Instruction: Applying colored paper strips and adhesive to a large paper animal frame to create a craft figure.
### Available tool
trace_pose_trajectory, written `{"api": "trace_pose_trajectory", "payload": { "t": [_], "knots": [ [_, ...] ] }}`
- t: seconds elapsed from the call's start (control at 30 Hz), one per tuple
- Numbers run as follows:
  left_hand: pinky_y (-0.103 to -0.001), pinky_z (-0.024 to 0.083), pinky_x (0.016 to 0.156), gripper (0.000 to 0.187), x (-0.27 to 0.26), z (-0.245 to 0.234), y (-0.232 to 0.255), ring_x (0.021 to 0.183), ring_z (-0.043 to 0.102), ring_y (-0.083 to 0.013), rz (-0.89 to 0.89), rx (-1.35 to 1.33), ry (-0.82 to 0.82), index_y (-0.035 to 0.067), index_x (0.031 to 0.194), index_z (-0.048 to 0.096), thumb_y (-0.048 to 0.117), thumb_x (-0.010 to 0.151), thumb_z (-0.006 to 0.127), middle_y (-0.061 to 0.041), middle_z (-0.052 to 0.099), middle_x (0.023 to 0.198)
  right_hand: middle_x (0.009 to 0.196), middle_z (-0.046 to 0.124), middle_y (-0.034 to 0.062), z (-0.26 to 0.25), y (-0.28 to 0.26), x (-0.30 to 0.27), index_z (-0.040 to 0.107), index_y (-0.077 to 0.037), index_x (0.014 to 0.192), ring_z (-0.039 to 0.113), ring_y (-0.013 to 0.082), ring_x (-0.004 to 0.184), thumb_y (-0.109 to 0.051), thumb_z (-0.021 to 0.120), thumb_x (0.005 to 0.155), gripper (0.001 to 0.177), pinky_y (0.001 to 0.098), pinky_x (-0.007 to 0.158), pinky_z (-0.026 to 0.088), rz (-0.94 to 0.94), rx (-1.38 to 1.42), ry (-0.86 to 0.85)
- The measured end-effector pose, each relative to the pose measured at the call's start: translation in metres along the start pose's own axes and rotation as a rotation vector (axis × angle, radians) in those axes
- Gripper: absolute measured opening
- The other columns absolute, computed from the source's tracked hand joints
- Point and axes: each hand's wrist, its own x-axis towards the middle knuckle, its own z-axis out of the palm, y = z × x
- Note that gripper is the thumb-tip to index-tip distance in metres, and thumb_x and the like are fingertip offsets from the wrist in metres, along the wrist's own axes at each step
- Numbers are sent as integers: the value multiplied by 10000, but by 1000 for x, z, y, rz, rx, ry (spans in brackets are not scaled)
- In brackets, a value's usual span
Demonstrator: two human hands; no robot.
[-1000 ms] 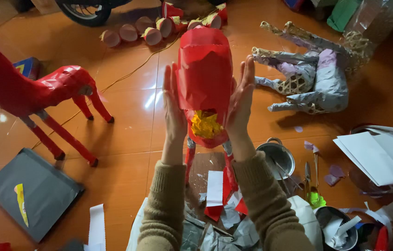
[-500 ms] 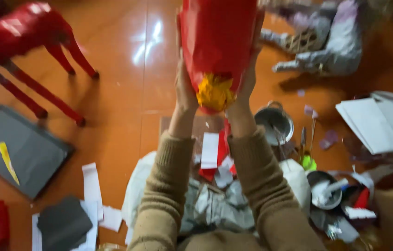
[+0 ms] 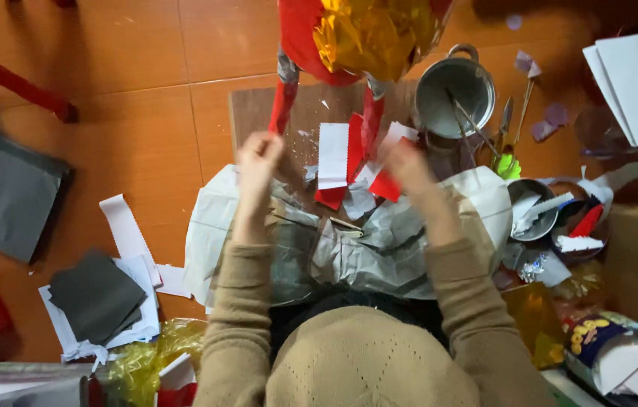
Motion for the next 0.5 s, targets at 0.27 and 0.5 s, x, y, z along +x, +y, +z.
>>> {"api": "trace_pose_trajectory", "payload": {
  "t": [0.27, 0.5],
  "knots": [
    [-449, 519, 836, 217, -55, 21, -158, 948, 685, -302, -422, 535, -391, 176, 1031, 721, 242, 843, 633, -87, 731, 932, 987, 492, 42, -22, 208, -15, 544, -152, 991, 582, 286, 927, -186, 748, 743, 323, 415, 700, 542, -192, -1779, -21],
    [-452, 520, 861, 226, -65, 10, -191, 980, 677, -334, -465, 601, -368, 158, 1052, 726, 168, 859, 607, -122, 731, 942, 940, 520, 17, -17, 181, 10, 574, -168, 867, 536, 251, 923, -142, 608, 808, 73, 403, 685, 412, -586, -1944, -130]
  ]
}}
